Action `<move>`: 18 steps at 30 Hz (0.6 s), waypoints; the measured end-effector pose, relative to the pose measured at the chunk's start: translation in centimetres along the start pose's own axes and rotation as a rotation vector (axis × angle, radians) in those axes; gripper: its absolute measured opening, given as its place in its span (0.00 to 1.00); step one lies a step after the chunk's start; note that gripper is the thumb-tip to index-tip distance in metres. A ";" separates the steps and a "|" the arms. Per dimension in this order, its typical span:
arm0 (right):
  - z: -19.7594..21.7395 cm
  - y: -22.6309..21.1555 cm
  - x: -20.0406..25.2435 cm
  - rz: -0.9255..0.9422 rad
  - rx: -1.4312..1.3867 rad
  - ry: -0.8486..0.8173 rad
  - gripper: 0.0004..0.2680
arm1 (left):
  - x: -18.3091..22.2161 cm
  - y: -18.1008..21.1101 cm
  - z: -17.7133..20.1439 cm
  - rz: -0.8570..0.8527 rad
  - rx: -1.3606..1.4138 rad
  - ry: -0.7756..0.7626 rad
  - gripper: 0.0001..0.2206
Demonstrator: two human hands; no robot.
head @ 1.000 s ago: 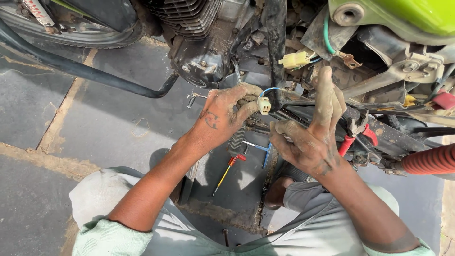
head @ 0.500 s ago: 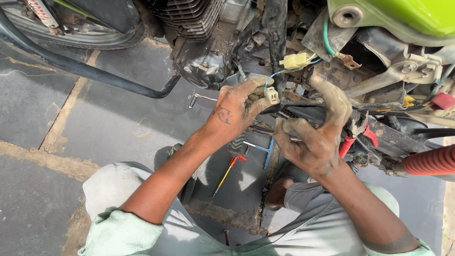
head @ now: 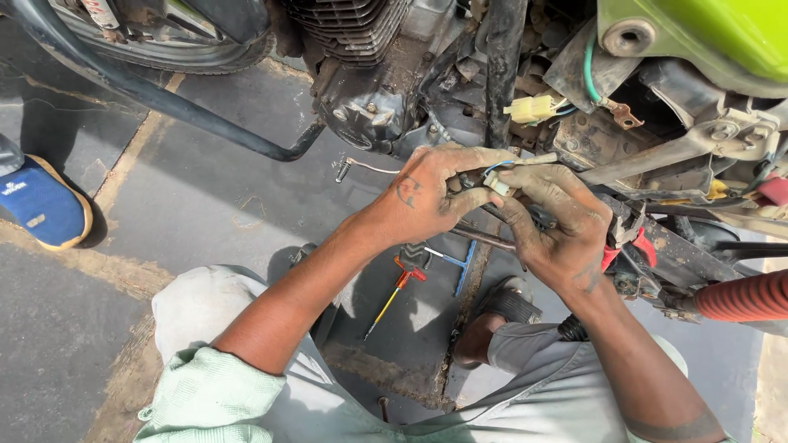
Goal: The person sits on the ground beside a motorcycle and repairs a wiring connector in the bike's frame. They use red-handled pliers to grip and reposition the connector and wires, then work the connector and terminals by hand, separating and rejoining the plastic connector pieces.
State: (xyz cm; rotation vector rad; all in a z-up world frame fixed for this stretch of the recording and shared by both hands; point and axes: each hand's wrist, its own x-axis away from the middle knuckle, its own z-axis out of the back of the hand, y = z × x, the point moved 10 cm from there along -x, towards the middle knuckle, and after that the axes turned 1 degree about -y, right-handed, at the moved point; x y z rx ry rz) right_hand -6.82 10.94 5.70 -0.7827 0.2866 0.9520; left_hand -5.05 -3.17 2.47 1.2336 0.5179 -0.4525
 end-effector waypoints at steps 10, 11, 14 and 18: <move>3.6 -6.9 -4.5 0.397 0.386 0.124 0.11 | 0.0 -3.6 1.1 0.247 0.183 -0.091 0.12; 2.8 -7.8 -5.2 0.414 0.475 0.079 0.13 | 0.0 -3.4 1.1 0.236 0.188 -0.087 0.12; 2.2 -5.0 -4.7 0.386 0.578 0.019 0.14 | 0.0 -3.7 1.1 0.228 0.212 -0.074 0.12; 5.5 2.1 -2.7 0.095 -0.034 0.141 0.08 | -0.1 -4.6 1.4 0.257 0.296 -0.002 0.11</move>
